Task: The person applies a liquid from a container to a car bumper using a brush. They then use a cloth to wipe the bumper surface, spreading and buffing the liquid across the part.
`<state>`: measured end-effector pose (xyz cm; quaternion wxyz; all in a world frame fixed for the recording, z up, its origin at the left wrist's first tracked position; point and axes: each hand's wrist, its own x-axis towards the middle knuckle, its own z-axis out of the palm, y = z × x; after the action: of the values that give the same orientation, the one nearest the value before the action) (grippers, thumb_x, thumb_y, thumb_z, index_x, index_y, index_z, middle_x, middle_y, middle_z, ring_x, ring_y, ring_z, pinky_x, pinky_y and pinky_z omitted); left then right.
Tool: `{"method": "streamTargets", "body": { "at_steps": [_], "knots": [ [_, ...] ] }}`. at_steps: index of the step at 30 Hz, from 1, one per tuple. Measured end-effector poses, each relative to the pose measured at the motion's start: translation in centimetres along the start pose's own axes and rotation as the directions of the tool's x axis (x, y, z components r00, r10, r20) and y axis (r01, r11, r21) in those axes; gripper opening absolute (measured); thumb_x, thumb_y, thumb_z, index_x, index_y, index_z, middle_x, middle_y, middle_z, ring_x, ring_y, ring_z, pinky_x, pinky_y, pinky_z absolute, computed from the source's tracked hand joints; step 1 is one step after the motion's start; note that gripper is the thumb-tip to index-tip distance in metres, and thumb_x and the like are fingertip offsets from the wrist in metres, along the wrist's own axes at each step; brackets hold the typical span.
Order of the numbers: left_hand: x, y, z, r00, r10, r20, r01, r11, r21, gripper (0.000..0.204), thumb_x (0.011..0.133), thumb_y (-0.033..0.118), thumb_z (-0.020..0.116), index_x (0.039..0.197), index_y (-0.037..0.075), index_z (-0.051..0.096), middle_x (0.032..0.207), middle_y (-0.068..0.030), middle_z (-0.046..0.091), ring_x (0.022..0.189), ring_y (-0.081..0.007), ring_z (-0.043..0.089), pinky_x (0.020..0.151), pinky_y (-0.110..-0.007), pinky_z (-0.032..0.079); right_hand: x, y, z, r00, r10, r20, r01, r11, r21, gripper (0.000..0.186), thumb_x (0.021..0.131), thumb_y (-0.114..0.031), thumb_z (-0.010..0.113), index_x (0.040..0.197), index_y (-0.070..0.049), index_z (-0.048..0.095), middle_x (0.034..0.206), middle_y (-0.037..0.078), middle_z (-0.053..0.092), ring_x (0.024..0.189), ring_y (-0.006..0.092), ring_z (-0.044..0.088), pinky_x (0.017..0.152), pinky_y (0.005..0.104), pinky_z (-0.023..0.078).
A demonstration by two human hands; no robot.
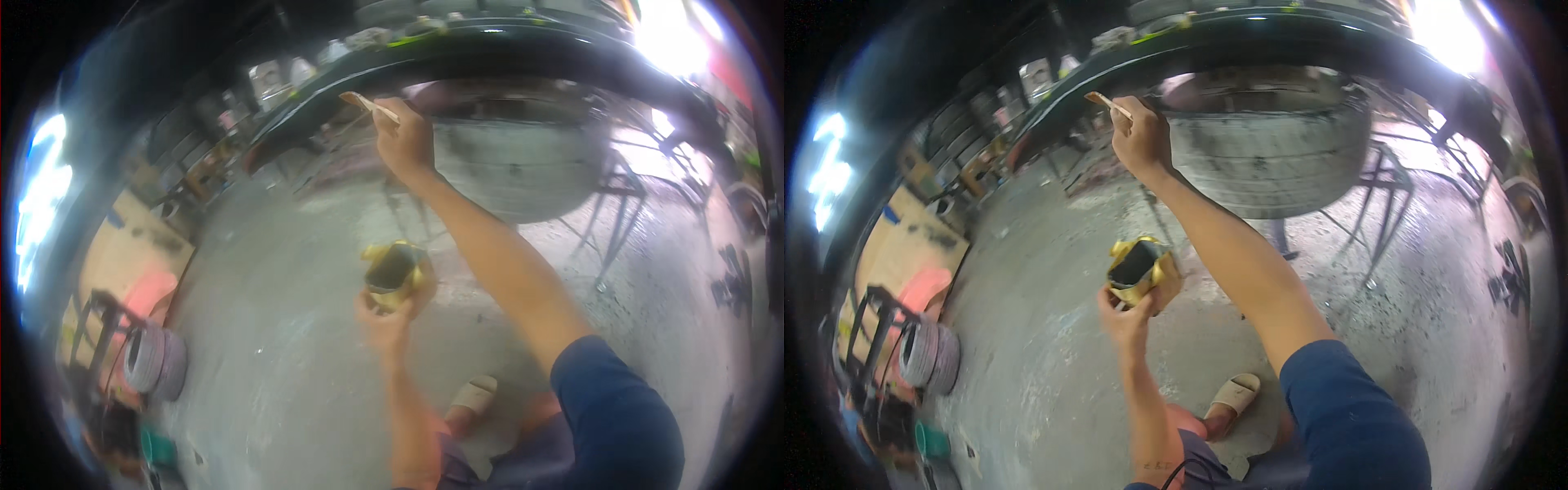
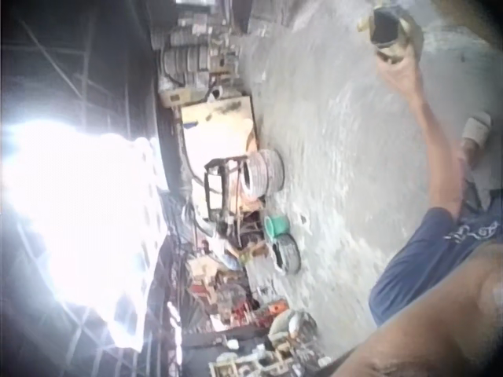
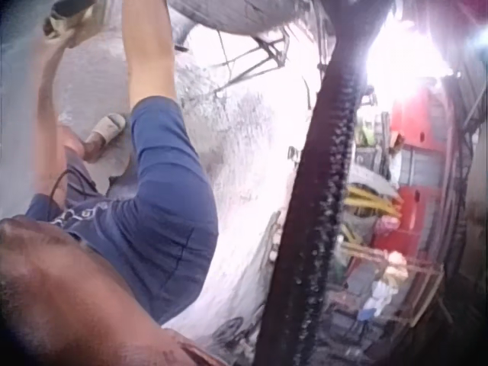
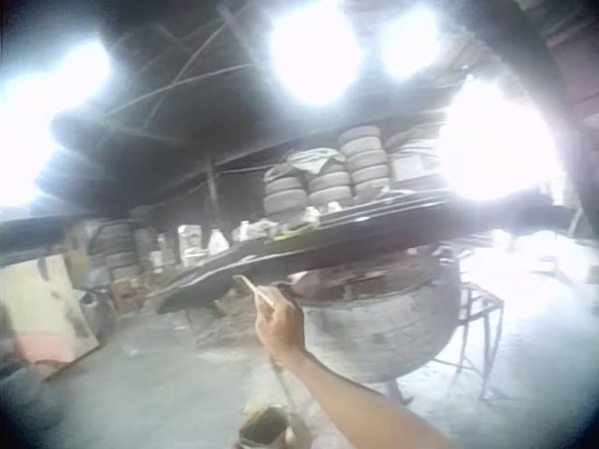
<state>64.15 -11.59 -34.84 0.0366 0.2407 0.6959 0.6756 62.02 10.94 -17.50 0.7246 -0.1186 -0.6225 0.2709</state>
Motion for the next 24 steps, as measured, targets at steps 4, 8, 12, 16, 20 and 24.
{"method": "streamTargets", "body": {
  "at_steps": [4,8,12,16,20,24],
  "knots": [
    [-0.6,0.1,0.1,0.983,0.0,0.181,0.007,0.999,-0.037,0.08,0.069,0.018,0.089,0.137,-0.004,0.053,0.129,-0.0172,0.061,0.12,-0.0291,0.063,0.104,-0.043,0.052,0.5,-0.1,-11.8,0.993,-0.046,-0.108,0.034,0.994,-0.108,0.014,0.093,-0.012,0.069,0.104,-0.004,0.072,0.099,0.016,0.074,0.09,0.0339,0.073,0.076,0.0396,0.055],
    [-2.3,2.3,1.9,0.934,0.168,0.314,-0.142,0.984,-0.107,0.072,0.067,0.013,0.09,0.127,-0.002,0.056,0.117,-0.014,0.063,0.104,-0.0243,0.067,0.092,-0.038,0.057,2.6,-1.8,-25.6,0.951,-0.166,-0.261,0.066,0.934,-0.351,0.015,0.093,-0.007,0.07,0.107,-0.006,0.074,0.092,0.012,0.075,0.076,0.0183,0.072,0.067,0.0325,0.054],
    [-4.9,4.6,5.1,0.847,0.218,0.484,-0.184,0.976,-0.117,0.071,0.067,0.014,0.089,0.128,-0.002,0.056,0.119,-0.0131,0.065,0.106,-0.0238,0.067,0.096,-0.041,0.055,4.2,-4.6,-38.3,0.904,0.011,-0.427,-0.142,0.95,-0.278,0.016,0.095,-0.01,0.069,0.11,-0.007,0.075,0.091,0.01,0.072,0.077,0.0154,0.07,0.068,0.03,0.054],
    [-8.5,7.5,8.9,0.736,0.21,0.644,-0.185,0.977,-0.107,0.082,0.066,0.029,0.094,0.133,-0.003,0.059,0.125,-0.0144,0.065,0.12,-0.0258,0.063,0.104,-0.044,0.051,4.2,-10.6,-47.4,0.945,-0.176,-0.277,-0.031,0.793,-0.609,0.018,0.097,-0.017,0.068,0.112,-0.009,0.075,0.093,0.009,0.072,0.086,0.014,0.068,0.074,0.0297,0.052],
    [-11.5,7.2,15.0,0.618,0.403,0.675,-0.357,0.909,-0.216,0.074,0.067,0.015,0.09,0.13,-0.003,0.057,0.121,-0.0135,0.065,0.112,-0.0239,0.066,0.099,-0.041,0.056,3.3,-21.5,-48.0,0.933,0.349,0.085,-0.201,0.703,-0.682,0.021,0.097,-0.018,0.065,0.112,-0.009,0.075,0.096,0.006,0.073,0.091,0.0141,0.068,0.08,0.0303,0.051],
    [-16.7,10.5,21.0,0.544,0.44,0.715,-0.281,0.898,-0.339,0.072,0.067,0.013,0.09,0.129,-0.005,0.057,0.121,-0.0149,0.064,0.111,-0.0229,0.065,0.096,-0.037,0.056,2.1,-22.3,-48.3,0.79,0.506,0.347,-0.078,0.644,-0.761,0.025,0.088,-0.023,0.068,0.104,-0.006,0.077,0.092,0.014,0.074,0.087,0.0273,0.07,0.081,0.0367,0.054]
  ]
}}
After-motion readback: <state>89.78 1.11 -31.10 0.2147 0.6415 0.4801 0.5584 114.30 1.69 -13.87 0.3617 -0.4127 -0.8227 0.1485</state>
